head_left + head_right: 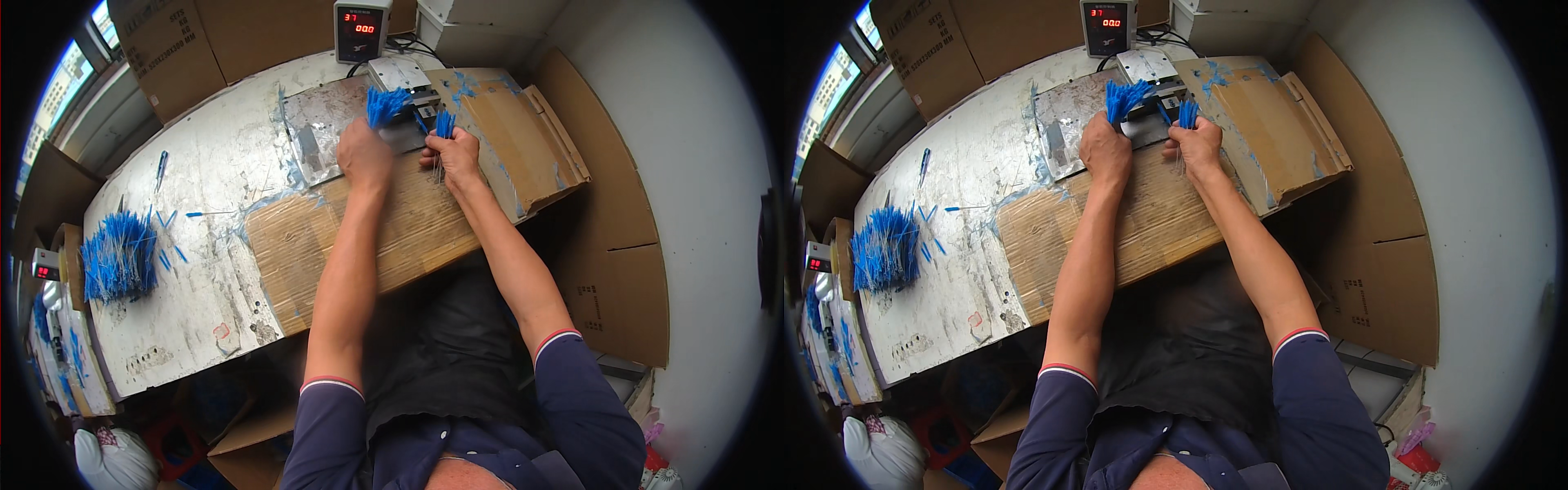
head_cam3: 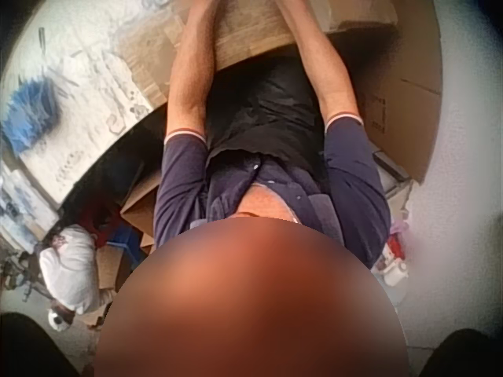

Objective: The recorder is manually inserting blue bristles into a metal fixture and securing them.

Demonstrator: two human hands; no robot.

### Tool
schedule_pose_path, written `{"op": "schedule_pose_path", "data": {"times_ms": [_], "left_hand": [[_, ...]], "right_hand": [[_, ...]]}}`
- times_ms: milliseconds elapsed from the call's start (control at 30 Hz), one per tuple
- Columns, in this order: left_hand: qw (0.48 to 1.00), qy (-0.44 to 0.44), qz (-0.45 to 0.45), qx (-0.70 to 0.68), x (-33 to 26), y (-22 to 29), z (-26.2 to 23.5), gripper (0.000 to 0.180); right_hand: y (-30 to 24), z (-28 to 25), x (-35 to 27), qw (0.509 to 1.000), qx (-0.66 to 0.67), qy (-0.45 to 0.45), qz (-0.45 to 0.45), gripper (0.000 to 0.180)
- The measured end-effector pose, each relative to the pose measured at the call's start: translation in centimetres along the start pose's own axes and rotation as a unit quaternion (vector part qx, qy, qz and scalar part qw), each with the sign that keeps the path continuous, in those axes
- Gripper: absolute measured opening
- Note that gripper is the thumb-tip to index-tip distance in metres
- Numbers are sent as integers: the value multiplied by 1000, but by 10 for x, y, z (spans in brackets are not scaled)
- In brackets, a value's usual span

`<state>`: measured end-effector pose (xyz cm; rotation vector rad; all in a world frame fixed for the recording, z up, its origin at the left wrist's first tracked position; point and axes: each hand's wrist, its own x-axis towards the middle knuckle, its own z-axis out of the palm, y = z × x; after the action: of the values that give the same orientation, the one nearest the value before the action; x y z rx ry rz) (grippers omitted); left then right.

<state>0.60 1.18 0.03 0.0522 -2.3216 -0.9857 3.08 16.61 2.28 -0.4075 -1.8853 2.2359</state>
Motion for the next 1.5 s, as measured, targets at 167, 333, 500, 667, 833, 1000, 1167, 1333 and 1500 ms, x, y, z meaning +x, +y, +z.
{"op": "schedule_pose_path", "data": {"times_ms": [167,333,500,667,833,1000,1167,1333,1500], "left_hand": [[999,1,-36,-29,1,2,-3,11],[999,-6,-44,-29,2,2,-5,11],[997,60,-1,-47,3,2,-4,11],[997,47,2,-65,3,-1,-3,9],[996,5,11,-83,1,-1,0,9],[999,-7,21,-49,1,2,0,7],[999,-19,28,-22,-1,3,-1,10],[999,-18,50,-3,-1,2,0,14],[995,-19,100,-6,-2,4,0,8]], "right_hand": [[0,11,6,998,-33,53,-9,6],[-1,20,8,995,-67,71,22,8],[0,21,11,995,-60,77,16,7],[-2,20,9,996,0,67,51,8],[2,11,5,997,71,18,23,15],[5,4,0,997,76,-26,11,12],[2,1,-1,999,33,-38,14,12],[2,0,-3,999,26,-27,8,9],[1,-1,-6,999,33,-23,-2,9]]}}
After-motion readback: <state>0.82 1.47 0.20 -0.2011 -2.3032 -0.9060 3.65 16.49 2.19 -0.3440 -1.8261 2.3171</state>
